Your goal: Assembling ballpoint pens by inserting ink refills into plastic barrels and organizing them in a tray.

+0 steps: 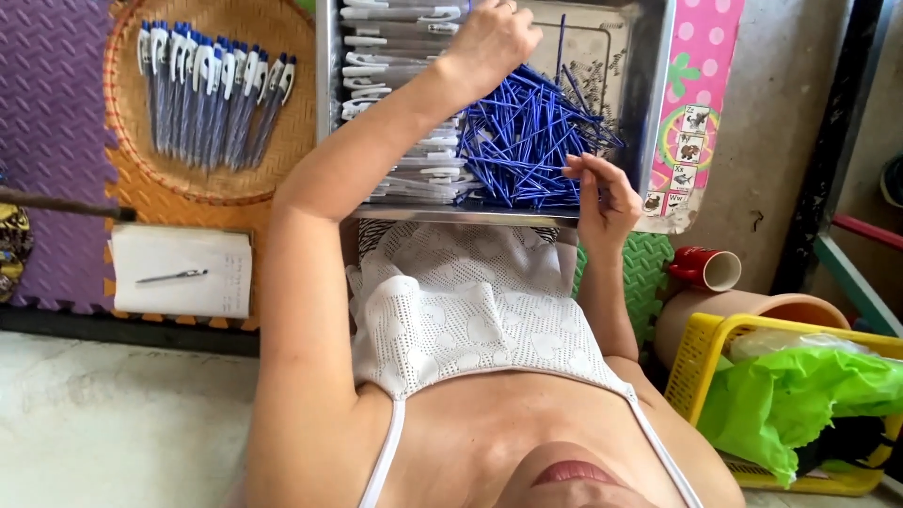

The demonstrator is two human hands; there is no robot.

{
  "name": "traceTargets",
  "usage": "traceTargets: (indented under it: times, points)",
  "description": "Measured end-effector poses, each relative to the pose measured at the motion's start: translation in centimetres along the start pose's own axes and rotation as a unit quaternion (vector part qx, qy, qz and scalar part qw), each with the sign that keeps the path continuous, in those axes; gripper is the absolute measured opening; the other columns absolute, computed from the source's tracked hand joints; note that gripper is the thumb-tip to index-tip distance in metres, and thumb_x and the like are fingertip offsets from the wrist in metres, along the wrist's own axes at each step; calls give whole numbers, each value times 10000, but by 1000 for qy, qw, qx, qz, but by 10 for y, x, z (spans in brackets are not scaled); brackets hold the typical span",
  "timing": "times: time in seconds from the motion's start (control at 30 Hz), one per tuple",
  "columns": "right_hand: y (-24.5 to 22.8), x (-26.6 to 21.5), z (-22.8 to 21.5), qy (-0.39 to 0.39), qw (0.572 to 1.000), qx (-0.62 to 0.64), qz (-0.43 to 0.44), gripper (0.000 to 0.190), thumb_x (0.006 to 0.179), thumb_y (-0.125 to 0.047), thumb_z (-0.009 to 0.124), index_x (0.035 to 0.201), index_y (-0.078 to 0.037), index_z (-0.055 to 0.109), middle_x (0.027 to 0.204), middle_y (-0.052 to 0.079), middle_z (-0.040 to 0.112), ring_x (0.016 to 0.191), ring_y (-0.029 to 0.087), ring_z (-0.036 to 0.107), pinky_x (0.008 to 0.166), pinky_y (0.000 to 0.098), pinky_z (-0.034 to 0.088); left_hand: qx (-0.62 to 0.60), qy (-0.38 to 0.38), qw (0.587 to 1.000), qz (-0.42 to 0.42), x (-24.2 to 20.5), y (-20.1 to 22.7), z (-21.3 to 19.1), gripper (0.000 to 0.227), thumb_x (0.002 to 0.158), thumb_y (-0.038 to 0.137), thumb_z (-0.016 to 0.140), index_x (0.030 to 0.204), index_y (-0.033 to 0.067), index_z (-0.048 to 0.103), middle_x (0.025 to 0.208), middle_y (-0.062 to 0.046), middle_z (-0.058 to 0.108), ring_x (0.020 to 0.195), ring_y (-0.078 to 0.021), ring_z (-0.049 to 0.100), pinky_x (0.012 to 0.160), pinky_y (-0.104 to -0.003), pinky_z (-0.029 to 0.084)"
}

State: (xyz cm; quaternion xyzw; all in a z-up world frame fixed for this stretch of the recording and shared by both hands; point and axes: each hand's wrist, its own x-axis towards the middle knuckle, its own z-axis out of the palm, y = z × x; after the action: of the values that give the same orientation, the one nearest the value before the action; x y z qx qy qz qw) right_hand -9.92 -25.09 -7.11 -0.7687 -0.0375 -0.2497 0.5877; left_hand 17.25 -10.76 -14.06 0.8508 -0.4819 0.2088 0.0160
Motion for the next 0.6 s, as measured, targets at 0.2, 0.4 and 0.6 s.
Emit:
traceTargets:
  times: [0.2, 0.4, 0.6]
  points:
    - [0, 4, 0, -2, 1000, -22, -7, 183, 1077, 122, 583, 1249, 98, 642, 1152, 203, 754, 977, 240, 751, 896, 303, 631, -207, -92, 974, 2, 45, 31, 9, 234, 951, 209, 777, 1158, 117, 722, 1032, -89, 690, 842, -215, 686, 768, -315, 634]
    - [-7, 5, 4, -6, 999, -46, 12, 176, 1073, 105, 598, 1228, 78, 675, 1138, 176, 766, 966, 212, 745, 888, 290, 624, -292, -205, 934, -17, 69, 77, 28, 320, 931, 276, 808, 1167, 119, 659, 1129, -102, 580, 978, -251, 627, 868, -385, 617]
    - [-6, 5, 3, -11, 999, -49, 21, 179, 1062, 114, 594, 1214, 80, 683, 1135, 170, 769, 955, 207, 745, 888, 287, 622, -340, -166, 925, -35, 76, 88, 31, 267, 854, 244, 873, 944, 136, 645, 1003, -44, 685, 980, -234, 652, 952, -445, 558]
